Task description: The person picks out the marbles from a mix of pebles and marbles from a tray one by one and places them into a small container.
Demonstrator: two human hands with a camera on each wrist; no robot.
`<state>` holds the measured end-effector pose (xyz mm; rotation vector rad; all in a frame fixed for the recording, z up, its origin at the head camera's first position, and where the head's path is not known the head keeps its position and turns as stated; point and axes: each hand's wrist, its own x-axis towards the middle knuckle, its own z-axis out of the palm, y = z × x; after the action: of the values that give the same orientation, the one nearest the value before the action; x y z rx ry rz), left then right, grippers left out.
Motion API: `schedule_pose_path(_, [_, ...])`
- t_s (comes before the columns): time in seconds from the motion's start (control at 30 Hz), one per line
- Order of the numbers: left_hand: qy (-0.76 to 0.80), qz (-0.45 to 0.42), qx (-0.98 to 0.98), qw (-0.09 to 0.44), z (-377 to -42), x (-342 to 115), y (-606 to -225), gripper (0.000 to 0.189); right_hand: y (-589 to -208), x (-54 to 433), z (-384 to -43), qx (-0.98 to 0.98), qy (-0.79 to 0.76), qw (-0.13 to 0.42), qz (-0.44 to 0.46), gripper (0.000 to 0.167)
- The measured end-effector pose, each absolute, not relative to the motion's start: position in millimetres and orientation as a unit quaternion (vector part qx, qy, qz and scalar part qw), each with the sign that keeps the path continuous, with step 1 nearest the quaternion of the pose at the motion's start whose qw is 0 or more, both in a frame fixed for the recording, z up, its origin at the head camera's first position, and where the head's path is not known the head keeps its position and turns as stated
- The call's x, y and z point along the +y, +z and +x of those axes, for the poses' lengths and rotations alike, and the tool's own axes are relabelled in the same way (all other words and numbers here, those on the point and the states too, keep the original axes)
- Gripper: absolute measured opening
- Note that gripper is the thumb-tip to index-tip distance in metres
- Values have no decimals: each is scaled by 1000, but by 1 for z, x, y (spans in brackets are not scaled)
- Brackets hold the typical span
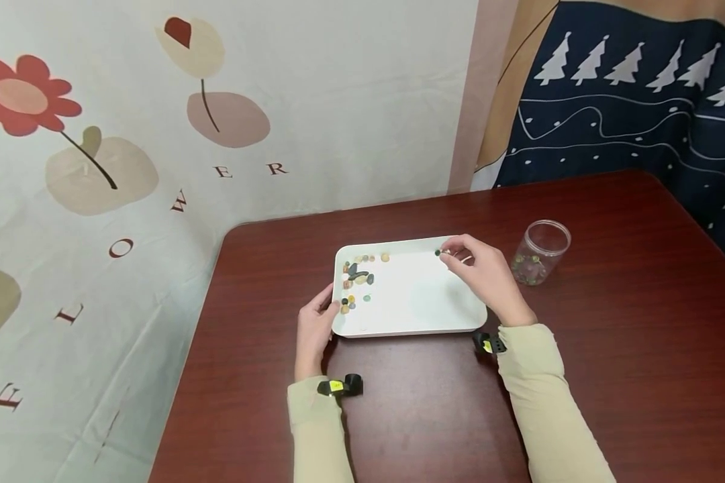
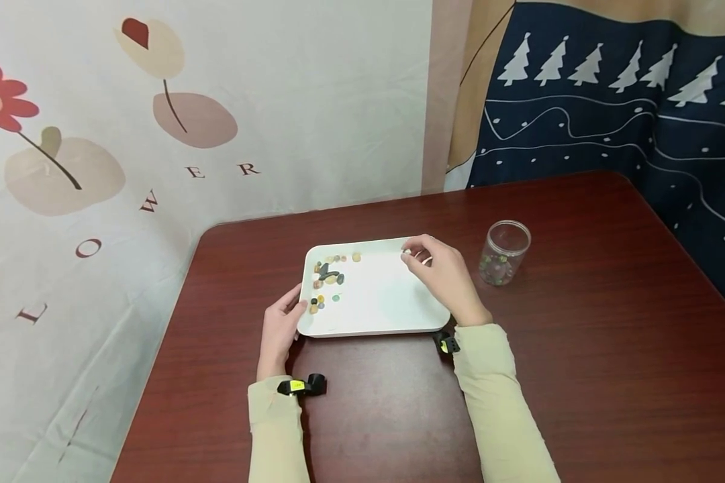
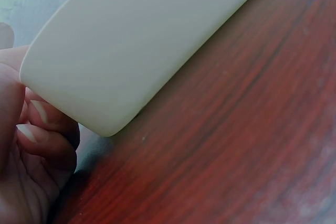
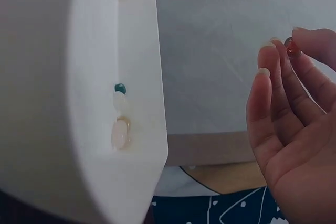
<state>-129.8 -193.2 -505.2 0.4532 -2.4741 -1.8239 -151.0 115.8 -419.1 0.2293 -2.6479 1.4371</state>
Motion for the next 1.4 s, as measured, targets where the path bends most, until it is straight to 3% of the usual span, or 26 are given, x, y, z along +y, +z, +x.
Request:
schedule_pose_path(0.77, [-581,144,-801,15,-130,-194,-505,35,-419,156,-143,-850,509,137,7,31])
schedule_pose_path(1.4, [-610,138,-780,0,-128,-190,-492,37,-405,177,-136,-808,531,251,-59,28])
